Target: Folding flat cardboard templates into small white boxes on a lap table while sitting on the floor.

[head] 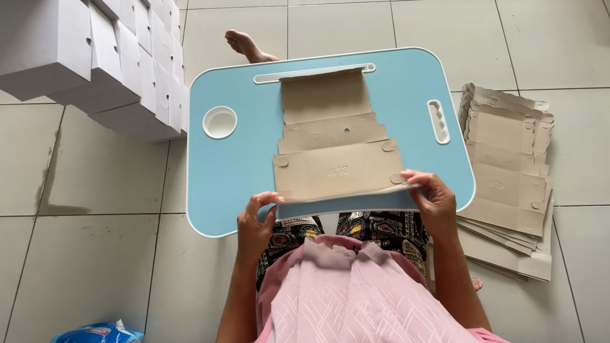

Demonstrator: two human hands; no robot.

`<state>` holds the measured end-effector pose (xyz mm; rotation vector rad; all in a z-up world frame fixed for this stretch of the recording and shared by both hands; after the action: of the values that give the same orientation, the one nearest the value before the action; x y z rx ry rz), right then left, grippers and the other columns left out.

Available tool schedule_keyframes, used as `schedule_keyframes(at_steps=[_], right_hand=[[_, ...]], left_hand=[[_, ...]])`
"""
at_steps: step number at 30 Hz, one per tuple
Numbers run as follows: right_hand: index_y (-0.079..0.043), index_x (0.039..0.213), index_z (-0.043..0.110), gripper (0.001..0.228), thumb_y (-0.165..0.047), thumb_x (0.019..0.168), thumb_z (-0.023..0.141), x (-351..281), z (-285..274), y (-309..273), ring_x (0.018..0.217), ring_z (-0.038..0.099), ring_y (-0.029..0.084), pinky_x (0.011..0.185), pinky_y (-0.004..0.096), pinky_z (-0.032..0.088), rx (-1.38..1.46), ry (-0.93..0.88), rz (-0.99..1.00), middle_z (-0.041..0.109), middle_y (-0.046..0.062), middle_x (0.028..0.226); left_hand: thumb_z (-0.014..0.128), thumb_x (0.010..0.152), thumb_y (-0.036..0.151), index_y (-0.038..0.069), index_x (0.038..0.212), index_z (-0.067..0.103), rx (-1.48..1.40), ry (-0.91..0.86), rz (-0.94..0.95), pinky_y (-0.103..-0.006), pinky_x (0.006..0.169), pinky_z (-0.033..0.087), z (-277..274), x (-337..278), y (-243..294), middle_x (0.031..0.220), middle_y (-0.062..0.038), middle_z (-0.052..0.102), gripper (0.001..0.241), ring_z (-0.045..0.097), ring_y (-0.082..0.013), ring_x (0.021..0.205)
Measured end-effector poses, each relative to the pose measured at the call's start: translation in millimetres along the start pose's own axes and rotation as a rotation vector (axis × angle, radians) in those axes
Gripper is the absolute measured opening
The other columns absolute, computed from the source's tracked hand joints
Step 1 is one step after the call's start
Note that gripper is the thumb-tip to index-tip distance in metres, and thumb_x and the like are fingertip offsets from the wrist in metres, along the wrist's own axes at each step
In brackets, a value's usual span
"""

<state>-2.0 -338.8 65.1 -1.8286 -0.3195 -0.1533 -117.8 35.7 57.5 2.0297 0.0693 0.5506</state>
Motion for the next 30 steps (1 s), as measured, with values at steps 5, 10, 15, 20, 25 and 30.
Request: schedule_keyframes(at_steps=[5, 10, 15, 20, 25, 30], right_hand=[[0.000, 0.080, 0.064, 0.013, 0.011, 0.087, 0.069, -2, 10, 0, 0.107, 0.071, 0.034, 0.103, 0.044, 0.051, 0.207, -0.062, -0.119, 0.074, 0.018, 0.095], [-0.005, 0.096, 0.074, 0.013, 0.006, 0.093, 0.068, -2, 16, -14, 0.114, 0.068, 0.025, 0.099, 0.038, 0.055, 0.065, 0.025, -0.285, 0.060, 0.014, 0.125], [0.001, 0.122, 0.066, 0.024, 0.004, 0.100, 0.058, -18, 32, -21, 0.105, 0.068, 0.025, 0.092, 0.035, 0.057, -0.045, 0.044, -0.279, 0.063, 0.013, 0.113], [-0.003, 0.114, 0.070, 0.017, -0.009, 0.100, 0.063, -35, 52, -27, 0.106, 0.073, 0.031, 0.094, 0.041, 0.056, -0.146, -0.024, -0.374, 0.073, 0.012, 0.110], [-0.012, 0.104, 0.073, 0.010, -0.018, 0.097, 0.068, -42, 74, -51, 0.114, 0.068, 0.025, 0.094, 0.033, 0.048, -0.547, -0.029, -0.645, 0.071, 0.004, 0.118], [-0.015, 0.104, 0.072, 0.012, -0.022, 0.101, 0.064, -30, 85, -39, 0.117, 0.065, 0.024, 0.091, 0.034, 0.045, -0.701, -0.005, -0.618, 0.069, 0.005, 0.118]], left_hand=[[0.069, 0.083, -0.006, 0.014, 0.090, 0.073, -0.118, 0.028, 0.145, -0.0398, 0.083, 0.059, 0, 6, 27, 0.090, -0.002, 0.073, 0.022, 0.074, -0.0249, 0.091], [0.075, 0.082, -0.003, 0.015, 0.074, 0.070, 0.040, 0.170, 0.302, -0.0370, 0.081, 0.061, -1, 0, 55, 0.104, -0.002, 0.057, 0.020, 0.062, -0.0258, 0.103], [0.067, 0.088, -0.002, 0.016, 0.083, 0.073, 0.163, 0.144, 0.474, -0.0385, 0.081, 0.057, 29, -19, 41, 0.096, -0.002, 0.051, 0.020, 0.061, -0.0230, 0.094], [0.066, 0.087, -0.005, 0.014, 0.119, 0.076, 0.118, 0.069, 0.595, -0.0380, 0.080, 0.060, 47, -22, 69, 0.110, -0.011, 0.064, 0.038, 0.069, -0.0282, 0.095], [0.063, 0.088, -0.006, 0.003, 0.130, 0.065, 0.162, 0.118, 0.637, -0.0354, 0.079, 0.062, 60, -24, 83, 0.130, -0.022, 0.061, 0.042, 0.071, -0.0320, 0.101], [0.061, 0.088, 0.001, 0.006, 0.127, 0.069, 0.263, 0.043, 0.695, -0.0400, 0.088, 0.056, 67, -27, 92, 0.125, -0.017, 0.068, 0.040, 0.071, -0.0319, 0.105]])
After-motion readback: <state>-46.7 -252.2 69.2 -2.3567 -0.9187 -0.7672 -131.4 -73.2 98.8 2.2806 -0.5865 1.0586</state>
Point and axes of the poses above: each hand's wrist, its own x-axis towards the middle knuckle, its own z-axis out of the palm, y = z × x, the point moved 8 cm from there along x, towards the middle knuckle
